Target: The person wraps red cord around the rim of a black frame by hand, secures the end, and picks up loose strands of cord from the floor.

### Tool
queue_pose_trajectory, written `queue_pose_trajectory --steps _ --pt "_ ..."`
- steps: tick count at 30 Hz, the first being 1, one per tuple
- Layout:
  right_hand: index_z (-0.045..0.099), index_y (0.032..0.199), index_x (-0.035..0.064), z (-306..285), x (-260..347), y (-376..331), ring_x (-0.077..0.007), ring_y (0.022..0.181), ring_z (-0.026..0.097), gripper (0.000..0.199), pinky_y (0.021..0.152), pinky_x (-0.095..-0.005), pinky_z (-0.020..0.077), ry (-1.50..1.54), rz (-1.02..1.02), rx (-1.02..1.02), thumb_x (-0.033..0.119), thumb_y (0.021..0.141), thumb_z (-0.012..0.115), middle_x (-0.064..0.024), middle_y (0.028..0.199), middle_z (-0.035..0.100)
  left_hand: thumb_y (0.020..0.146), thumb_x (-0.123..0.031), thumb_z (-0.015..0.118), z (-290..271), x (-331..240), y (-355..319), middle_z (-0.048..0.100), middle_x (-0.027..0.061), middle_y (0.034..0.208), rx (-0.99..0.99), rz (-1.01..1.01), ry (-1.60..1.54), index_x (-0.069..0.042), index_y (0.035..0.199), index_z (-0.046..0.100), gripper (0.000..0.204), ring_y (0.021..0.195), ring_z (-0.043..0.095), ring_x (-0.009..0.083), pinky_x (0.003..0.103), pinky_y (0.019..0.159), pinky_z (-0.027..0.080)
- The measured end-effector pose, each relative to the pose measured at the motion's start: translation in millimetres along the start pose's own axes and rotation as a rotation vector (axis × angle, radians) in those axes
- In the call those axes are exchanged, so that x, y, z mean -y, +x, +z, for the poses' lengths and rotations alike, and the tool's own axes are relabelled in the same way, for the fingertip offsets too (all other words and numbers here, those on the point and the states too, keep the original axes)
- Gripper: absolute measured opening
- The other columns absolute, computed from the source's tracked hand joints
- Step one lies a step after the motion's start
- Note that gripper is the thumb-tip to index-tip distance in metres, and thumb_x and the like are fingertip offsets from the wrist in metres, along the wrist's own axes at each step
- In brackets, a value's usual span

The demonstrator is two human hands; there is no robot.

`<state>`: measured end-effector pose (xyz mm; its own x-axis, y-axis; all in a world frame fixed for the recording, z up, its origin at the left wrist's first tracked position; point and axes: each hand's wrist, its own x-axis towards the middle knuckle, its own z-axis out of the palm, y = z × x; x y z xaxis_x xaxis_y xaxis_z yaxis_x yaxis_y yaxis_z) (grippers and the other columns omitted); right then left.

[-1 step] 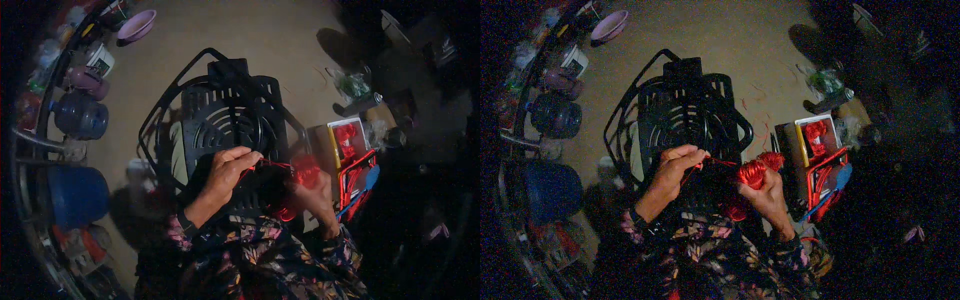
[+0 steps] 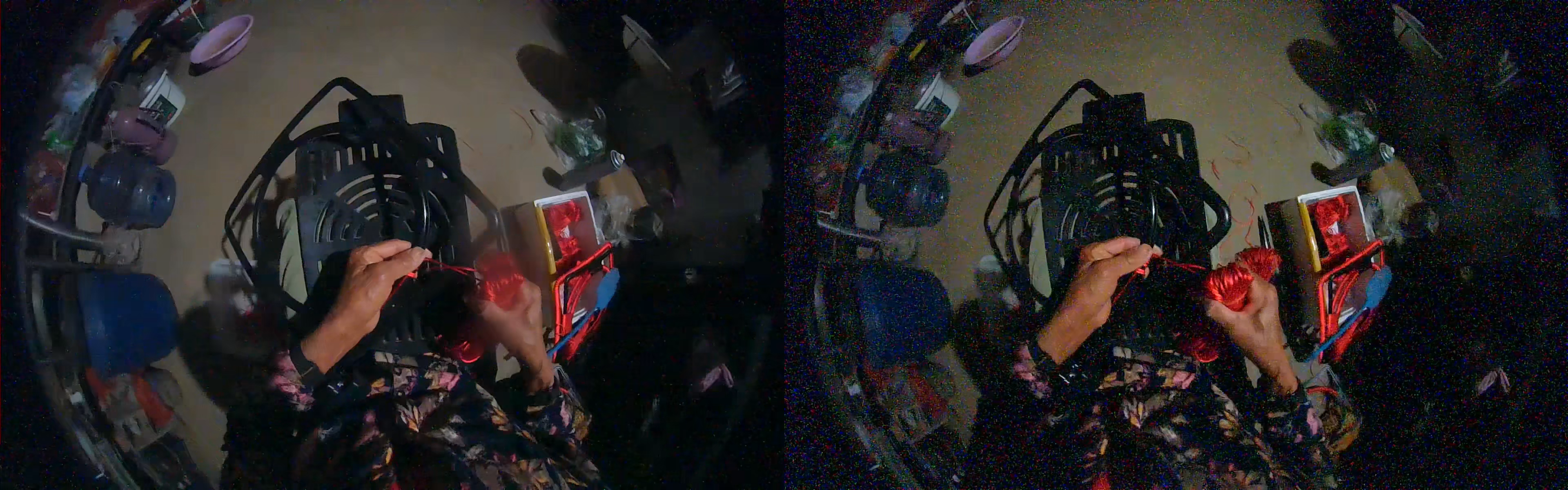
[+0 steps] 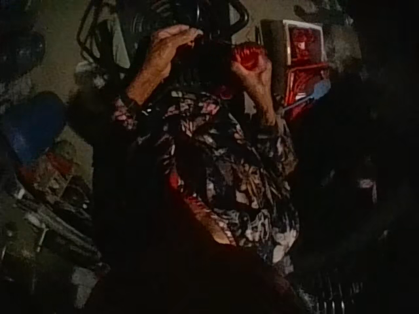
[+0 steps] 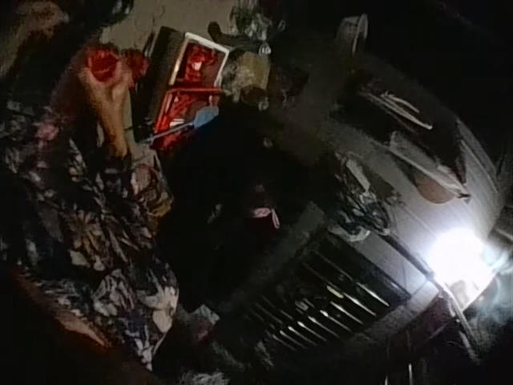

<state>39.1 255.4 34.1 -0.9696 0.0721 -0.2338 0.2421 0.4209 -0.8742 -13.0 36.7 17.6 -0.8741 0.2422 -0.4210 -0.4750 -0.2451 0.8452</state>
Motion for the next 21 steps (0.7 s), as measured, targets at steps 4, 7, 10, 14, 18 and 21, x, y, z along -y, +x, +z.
queue_pose_trajectory --steps 4,7,10,14,18,21 --pt "0.062 0.089 0.0022 5.1 11.0 0.7 -0.0125 0.073 0.057 0.027 0.07 -0.0278 0.048 0.02 -0.055 -0.164 0.011 0.067 0.075 -0.0029 0.081 0.061 0.091 -0.02 0.061 -0.6 -0.4 1.6 0.067 0.0017 0.085 0.025 -0.008 -0.029 0.001 0.094 0.069 0.023 0.08 0.059 0.0066 0.023 0.075 0.045" --pt "0.061 0.092 0.001 3.2 20.4 10.2 -0.0126 0.077 0.058 0.028 0.074 -0.0274 0.0481 0.097 -0.17 -0.174 0.006 0.066 0.072 -0.0038 0.087 0.062 0.094 -0.023 0.056 -5.2 3.9 2.6 0.068 0.0032 0.091 0.057 -0.018 -0.069 0.001 0.098 0.068 0.027 0.083 0.06 0.0096 0.024 0.08 0.045" --pt "0.061 0.094 0.0002 4.0 20.1 3.5 -0.0127 0.081 0.058 0.03 0.075 -0.0269 0.0481 0.202 -0.164 -0.129 0.003 0.066 0.07 -0.0038 0.091 0.063 0.095 -0.024 0.054 -6.9 0.1 0.1 0.069 0.0045 0.093 0.064 -0.1 -0.137 0.001 0.098 0.068 0.03 0.085 0.061 0.011 0.025 0.082 0.045" --pt "0.061 0.096 0.0015 2.7 21.7 -1.2 -0.0123 0.081 0.059 0.032 0.074 -0.0262 0.0485 0.274 0.051 -0.096 0.007 0.067 0.075 -0.0026 0.088 0.063 0.095 -0.024 0.055 -6.0 -5.0 0.0 0.069 0.0058 0.096 0.141 -0.07 -0.221 0.002 0.098 0.068 0.029 0.087 0.062 0.0126 0.026 0.083 0.046" --pt "0.061 0.09 0.0031 10.9 6.2 3.9 -0.0115 0.072 0.058 0.031 0.066 -0.0264 0.0485 0.251 0.005 -0.239 0.016 0.07 0.08 -0.0007 0.079 0.062 0.093 -0.022 0.058 -8.8 1.9 4.3 0.069 0.007 0.099 0.19 -0.005 -0.084 0.003 0.101 0.067 0.028 0.091 0.062 0.0133 0.027 0.087 0.045" --pt "0.06 0.083 0.0049 8.6 34.2 13.0 -0.0107 0.063 0.055 0.034 0.059 -0.027 0.0469 0.014 0.021 -0.13 0.026 0.071 0.083 0.0006 0.072 0.06 0.09 -0.02 0.061 -2.8 -1.7 3.3 0.068 0.0068 0.097 0.11 -0.02 -0.128 0.005 0.103 0.066 0.029 0.09 0.061 0.0122 0.025 0.085 0.044"
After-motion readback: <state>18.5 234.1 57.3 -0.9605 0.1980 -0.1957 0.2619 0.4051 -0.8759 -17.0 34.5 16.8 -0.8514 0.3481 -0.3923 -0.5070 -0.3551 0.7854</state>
